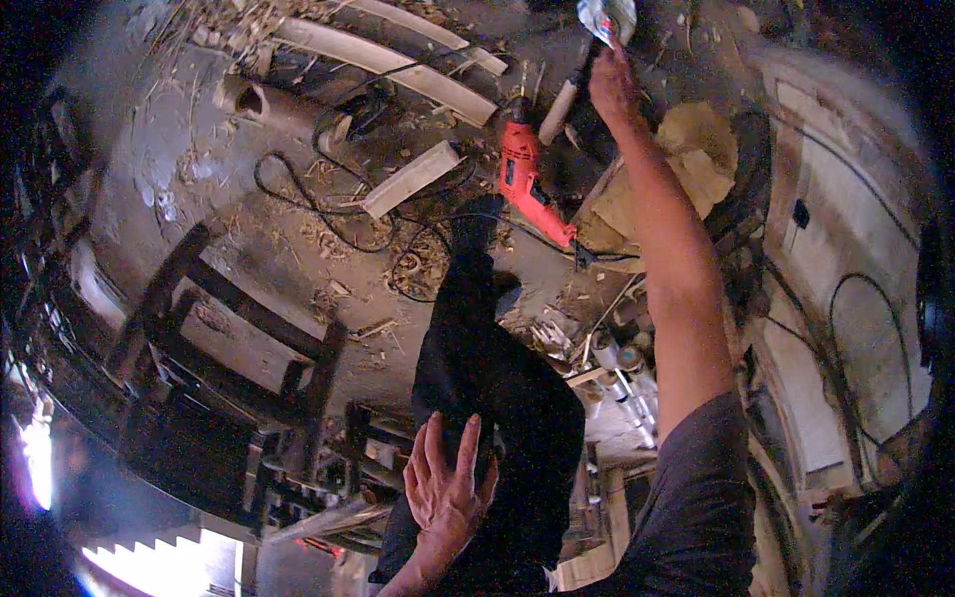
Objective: The person assembles a bamboo chair by inserting thin bamboo strips into pre-drilled holes in the frame. They use a machete to tap the strips into place and adjust the chair's position multiple times. The person also picks up a small white packet from the floor.
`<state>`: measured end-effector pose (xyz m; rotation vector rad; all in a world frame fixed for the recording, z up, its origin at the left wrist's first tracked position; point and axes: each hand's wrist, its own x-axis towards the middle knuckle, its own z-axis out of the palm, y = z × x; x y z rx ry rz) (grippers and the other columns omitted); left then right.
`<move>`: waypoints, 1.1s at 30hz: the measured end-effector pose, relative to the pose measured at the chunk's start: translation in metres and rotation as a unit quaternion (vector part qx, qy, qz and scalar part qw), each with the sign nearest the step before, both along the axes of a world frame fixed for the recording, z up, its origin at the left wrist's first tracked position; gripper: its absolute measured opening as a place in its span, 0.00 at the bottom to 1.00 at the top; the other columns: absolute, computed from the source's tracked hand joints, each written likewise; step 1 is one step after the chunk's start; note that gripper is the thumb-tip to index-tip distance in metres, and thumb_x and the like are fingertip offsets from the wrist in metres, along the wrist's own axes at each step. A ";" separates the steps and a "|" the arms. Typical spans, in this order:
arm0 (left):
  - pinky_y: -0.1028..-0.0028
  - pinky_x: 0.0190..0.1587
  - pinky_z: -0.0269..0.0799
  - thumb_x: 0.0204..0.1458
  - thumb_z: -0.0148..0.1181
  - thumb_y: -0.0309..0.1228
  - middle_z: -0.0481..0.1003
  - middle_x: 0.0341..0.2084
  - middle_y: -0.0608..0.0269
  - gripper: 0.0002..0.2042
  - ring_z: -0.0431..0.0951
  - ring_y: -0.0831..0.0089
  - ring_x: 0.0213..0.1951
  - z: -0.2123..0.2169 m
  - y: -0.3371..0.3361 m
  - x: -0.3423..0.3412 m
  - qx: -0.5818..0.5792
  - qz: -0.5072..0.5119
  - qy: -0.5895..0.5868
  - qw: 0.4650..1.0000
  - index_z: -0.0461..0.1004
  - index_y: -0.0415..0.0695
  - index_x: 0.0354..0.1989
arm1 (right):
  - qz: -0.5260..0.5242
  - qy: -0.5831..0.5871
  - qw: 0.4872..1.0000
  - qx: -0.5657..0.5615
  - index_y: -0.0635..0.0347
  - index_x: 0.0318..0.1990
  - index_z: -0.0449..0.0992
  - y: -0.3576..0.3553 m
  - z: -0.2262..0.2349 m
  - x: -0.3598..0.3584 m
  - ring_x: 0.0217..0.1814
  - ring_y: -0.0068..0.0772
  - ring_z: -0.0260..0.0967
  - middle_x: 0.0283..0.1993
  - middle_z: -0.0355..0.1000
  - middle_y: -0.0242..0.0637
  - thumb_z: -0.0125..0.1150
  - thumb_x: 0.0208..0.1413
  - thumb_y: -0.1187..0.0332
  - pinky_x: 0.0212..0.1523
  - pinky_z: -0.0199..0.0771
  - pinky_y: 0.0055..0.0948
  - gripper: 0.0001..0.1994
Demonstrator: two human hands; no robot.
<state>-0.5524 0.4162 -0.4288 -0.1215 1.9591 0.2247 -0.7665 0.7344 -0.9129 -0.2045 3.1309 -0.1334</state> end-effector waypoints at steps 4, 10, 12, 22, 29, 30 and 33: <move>0.54 0.55 0.59 0.47 0.60 0.41 0.56 0.60 0.48 0.32 0.57 0.49 0.59 0.012 -0.001 0.016 -0.006 0.050 0.049 0.998 0.57 0.60 0.62 | -0.023 -0.029 0.981 -0.191 0.70 0.44 0.70 -0.022 0.065 0.000 0.52 0.48 0.66 0.45 0.69 0.52 0.51 0.49 0.77 0.53 0.68 0.35 0.14; 0.53 0.56 0.57 0.48 0.59 0.40 0.55 0.60 0.47 0.33 0.56 0.49 0.60 0.022 -0.016 0.044 0.007 0.139 0.038 0.990 0.53 0.58 0.64 | 0.147 -0.179 0.972 -0.036 0.66 0.30 0.74 -0.013 0.153 0.015 0.40 0.53 0.69 0.38 0.72 0.51 0.49 0.53 0.70 0.45 0.69 0.44 0.09; 0.53 0.56 0.57 0.48 0.59 0.40 0.55 0.60 0.48 0.33 0.55 0.48 0.60 0.020 -0.018 0.049 0.024 0.159 0.059 0.985 0.53 0.59 0.64 | -0.005 -0.186 0.979 -0.083 0.63 0.29 0.76 -0.021 0.160 0.023 0.38 0.55 0.69 0.33 0.73 0.49 0.49 0.54 0.64 0.41 0.69 0.45 0.12; 0.56 0.54 0.59 0.45 0.62 0.40 0.57 0.60 0.51 0.30 0.58 0.52 0.60 0.002 -0.015 0.047 -0.012 0.147 0.083 0.986 0.62 0.64 0.59 | -0.516 -0.224 0.701 -0.437 0.60 0.46 0.66 -0.030 0.005 0.009 0.34 0.35 0.68 0.36 0.69 0.37 0.53 0.55 0.51 0.37 0.70 0.35 0.21; 0.57 0.53 0.61 0.44 0.63 0.40 0.57 0.59 0.50 0.30 0.60 0.52 0.58 0.005 -0.018 0.024 -0.005 0.141 0.087 0.986 0.62 0.61 0.59 | -0.530 -0.142 0.657 -0.517 0.58 0.39 0.74 -0.033 0.034 -0.031 0.33 0.24 0.64 0.37 0.70 0.34 0.61 0.54 0.60 0.27 0.65 0.23 0.12; 0.57 0.53 0.61 0.45 0.63 0.40 0.57 0.59 0.50 0.30 0.60 0.52 0.58 0.009 -0.018 0.023 -0.004 0.143 0.086 0.986 0.62 0.60 0.59 | -0.485 -0.114 0.693 -0.521 0.58 0.39 0.74 -0.034 0.054 -0.016 0.35 0.25 0.65 0.39 0.70 0.35 0.60 0.54 0.61 0.30 0.65 0.25 0.12; 0.55 0.54 0.61 0.45 0.62 0.40 0.58 0.59 0.49 0.30 0.60 0.51 0.58 0.024 -0.021 0.031 0.000 0.170 0.097 0.981 0.61 0.58 0.59 | -0.315 -0.096 0.794 -0.511 0.60 0.44 0.72 -0.067 0.148 0.024 0.43 0.30 0.65 0.43 0.70 0.36 0.59 0.54 0.63 0.41 0.66 0.30 0.14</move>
